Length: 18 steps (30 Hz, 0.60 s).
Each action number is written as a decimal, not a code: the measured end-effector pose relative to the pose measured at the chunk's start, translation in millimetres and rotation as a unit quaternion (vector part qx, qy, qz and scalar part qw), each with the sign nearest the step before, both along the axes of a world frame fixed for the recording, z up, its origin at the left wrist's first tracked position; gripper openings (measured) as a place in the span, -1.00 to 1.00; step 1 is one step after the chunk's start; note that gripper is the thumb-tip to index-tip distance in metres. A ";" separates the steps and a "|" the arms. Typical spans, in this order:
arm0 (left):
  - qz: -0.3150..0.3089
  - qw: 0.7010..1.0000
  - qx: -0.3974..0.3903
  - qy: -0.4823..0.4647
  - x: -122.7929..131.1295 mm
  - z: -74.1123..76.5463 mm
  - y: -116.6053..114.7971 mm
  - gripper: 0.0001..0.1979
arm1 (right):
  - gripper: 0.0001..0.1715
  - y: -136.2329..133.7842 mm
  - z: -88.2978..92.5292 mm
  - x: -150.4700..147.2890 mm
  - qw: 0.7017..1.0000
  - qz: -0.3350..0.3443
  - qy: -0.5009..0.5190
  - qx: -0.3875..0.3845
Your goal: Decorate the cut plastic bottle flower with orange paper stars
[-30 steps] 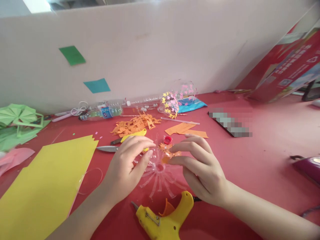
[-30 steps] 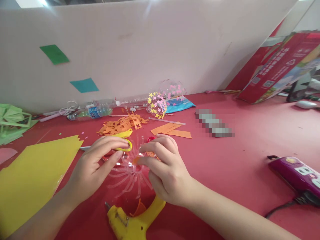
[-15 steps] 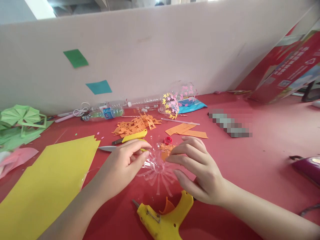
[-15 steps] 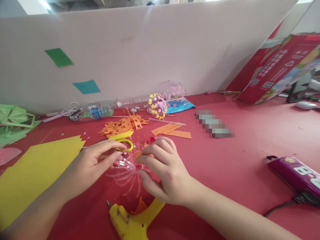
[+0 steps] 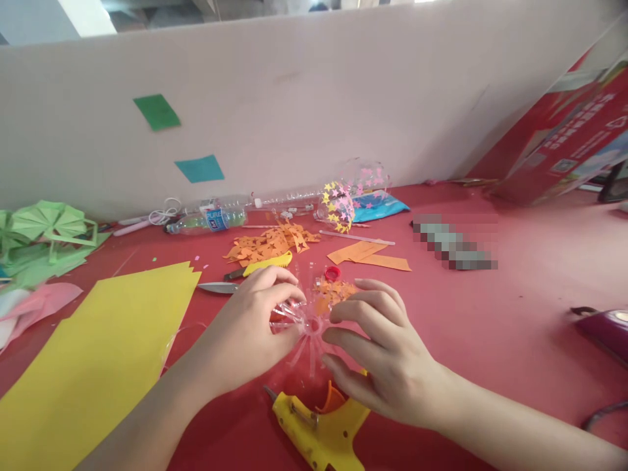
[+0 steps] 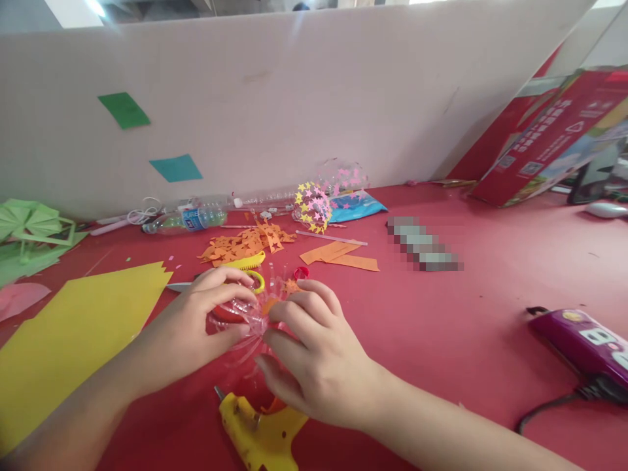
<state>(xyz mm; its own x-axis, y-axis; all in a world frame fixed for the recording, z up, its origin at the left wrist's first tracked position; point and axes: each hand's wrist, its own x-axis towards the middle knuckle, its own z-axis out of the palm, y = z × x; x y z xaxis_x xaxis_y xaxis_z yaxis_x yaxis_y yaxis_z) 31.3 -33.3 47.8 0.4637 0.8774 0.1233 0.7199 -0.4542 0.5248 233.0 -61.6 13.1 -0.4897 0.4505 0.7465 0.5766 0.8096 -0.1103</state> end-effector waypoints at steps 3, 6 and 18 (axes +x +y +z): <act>0.004 1.000 -0.007 -0.003 2.8 -4.8 -2.1 -0.82 | -0.92 -0.3 -2.4 -1.5 1.000 -0.009 -0.010 0.009; 0.018 1.000 -0.017 -0.018 7.5 -8.6 -4.1 -0.96 | -0.86 0.1 -3.3 -1.6 1.000 -0.020 -0.017 0.014; 0.017 0.999 -0.027 -0.034 9.7 -3.1 -4.0 -0.85 | -0.97 1.1 -3.8 0.2 0.999 -0.025 -0.021 0.037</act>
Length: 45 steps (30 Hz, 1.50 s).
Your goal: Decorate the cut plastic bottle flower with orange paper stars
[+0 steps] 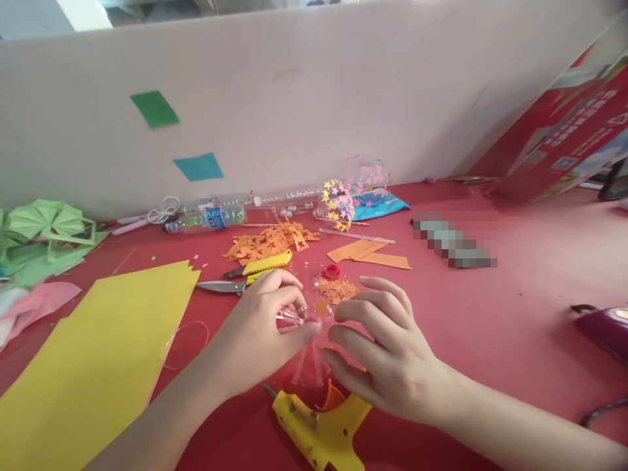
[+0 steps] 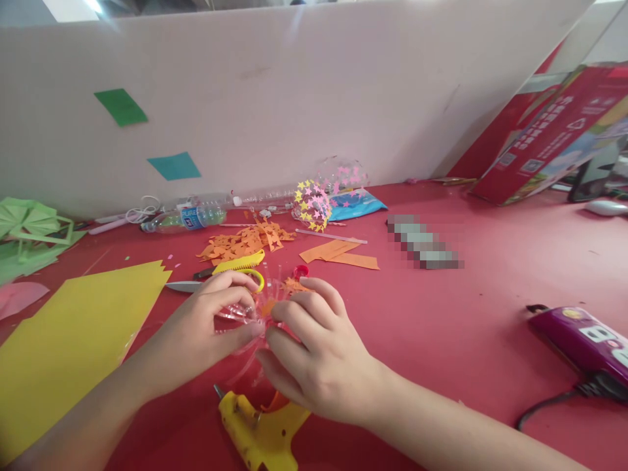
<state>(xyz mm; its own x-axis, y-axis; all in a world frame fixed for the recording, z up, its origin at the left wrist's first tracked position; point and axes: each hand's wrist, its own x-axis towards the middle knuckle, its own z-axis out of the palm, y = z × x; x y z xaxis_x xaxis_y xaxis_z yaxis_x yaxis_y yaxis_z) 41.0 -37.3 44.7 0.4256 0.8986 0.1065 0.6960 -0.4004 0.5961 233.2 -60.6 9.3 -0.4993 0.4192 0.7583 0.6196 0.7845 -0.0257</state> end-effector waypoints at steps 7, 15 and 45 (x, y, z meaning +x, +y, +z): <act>0.003 0.999 -0.042 0.028 -14.8 6.8 2.8 -0.77 | -0.96 -3.3 4.6 7.1 0.999 0.019 0.037 0.020; 0.009 0.999 -0.031 0.021 -15.2 11.5 1.8 -0.88 | -0.79 -2.5 5.4 6.6 0.997 0.059 -0.042 0.030; 0.114 0.945 -0.278 -0.130 -57.6 -32.0 23.3 -0.84 | -0.95 36.0 1.0 25.1 0.892 -0.102 0.216 -0.384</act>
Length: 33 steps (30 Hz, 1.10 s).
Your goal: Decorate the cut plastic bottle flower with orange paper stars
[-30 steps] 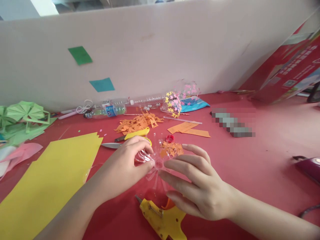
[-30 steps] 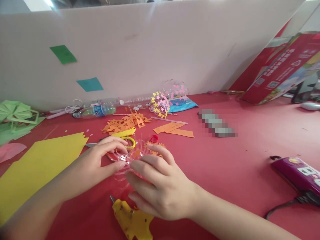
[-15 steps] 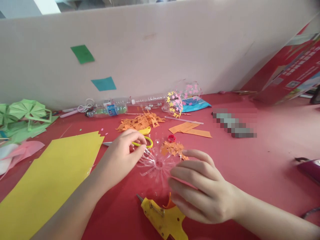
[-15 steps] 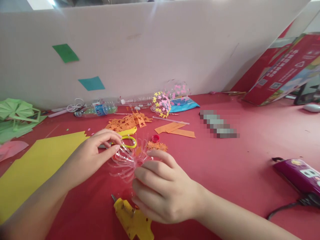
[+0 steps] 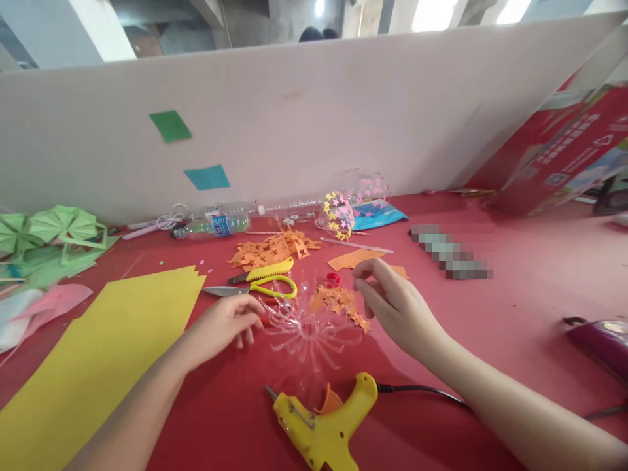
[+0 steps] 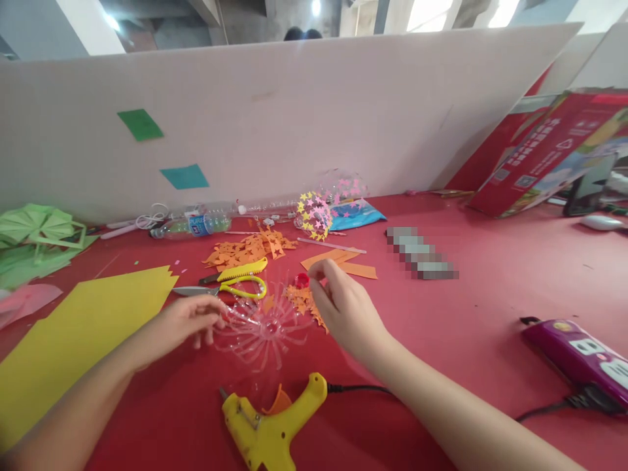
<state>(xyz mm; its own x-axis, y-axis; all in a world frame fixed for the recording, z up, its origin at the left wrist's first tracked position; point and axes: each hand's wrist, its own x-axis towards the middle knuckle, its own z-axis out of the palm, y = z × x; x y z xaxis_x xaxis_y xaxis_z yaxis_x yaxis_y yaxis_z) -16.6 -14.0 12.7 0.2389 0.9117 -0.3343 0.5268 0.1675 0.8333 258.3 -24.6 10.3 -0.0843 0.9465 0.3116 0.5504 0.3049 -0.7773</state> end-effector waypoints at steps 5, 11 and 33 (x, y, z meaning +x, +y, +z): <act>-0.033 0.994 -0.077 -0.066 23.9 -16.6 -13.8 -0.57 | -0.86 4.3 -9.8 -3.3 0.972 0.084 0.086 -0.202; -0.020 0.995 -0.045 -0.090 43.1 -35.2 -14.8 -0.38 | -0.81 2.9 -7.9 -15.0 0.937 0.095 0.183 -0.283; 0.102 0.960 0.092 -0.242 59.7 -20.8 -17.8 -0.56 | -0.81 -25.9 15.9 -20.1 0.972 0.125 0.192 -0.041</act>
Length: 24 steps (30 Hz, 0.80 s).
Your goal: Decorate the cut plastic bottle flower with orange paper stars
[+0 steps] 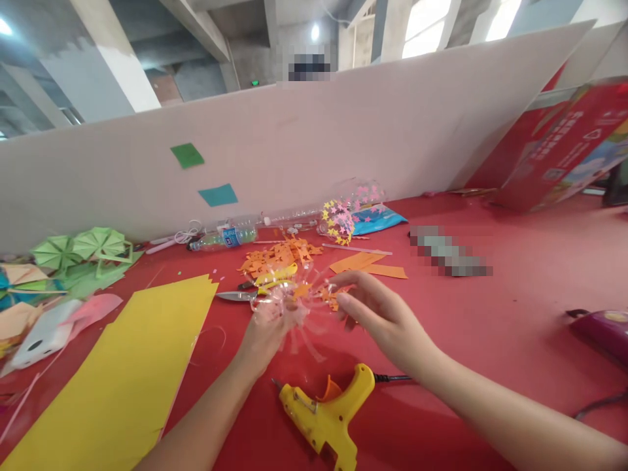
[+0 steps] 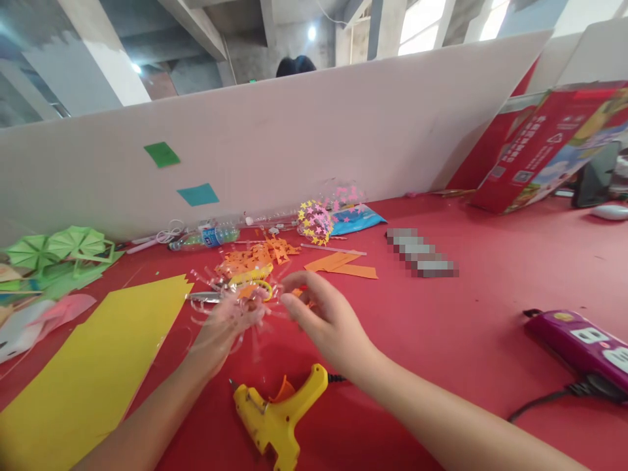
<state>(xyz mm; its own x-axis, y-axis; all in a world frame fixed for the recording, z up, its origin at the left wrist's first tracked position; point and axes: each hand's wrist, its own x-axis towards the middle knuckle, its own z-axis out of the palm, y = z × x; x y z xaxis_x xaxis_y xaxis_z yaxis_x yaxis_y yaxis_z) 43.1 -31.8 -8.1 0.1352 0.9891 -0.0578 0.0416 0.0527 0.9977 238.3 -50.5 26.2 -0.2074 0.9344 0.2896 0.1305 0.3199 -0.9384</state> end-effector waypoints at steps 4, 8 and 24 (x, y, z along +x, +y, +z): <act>-0.021 1.000 0.010 0.001 1.1 1.6 -3.4 -0.60 | -0.89 -3.6 8.8 9.3 0.956 -0.097 -0.068 0.270; -0.031 0.999 0.039 -0.004 -0.6 0.9 -6.7 -0.68 | -0.78 -6.0 11.8 10.2 0.920 -0.017 -0.134 0.367; -0.079 0.996 0.021 -0.040 -3.3 -7.8 -8.3 -0.63 | -0.84 -13.1 9.4 -2.4 0.945 0.018 -0.187 0.268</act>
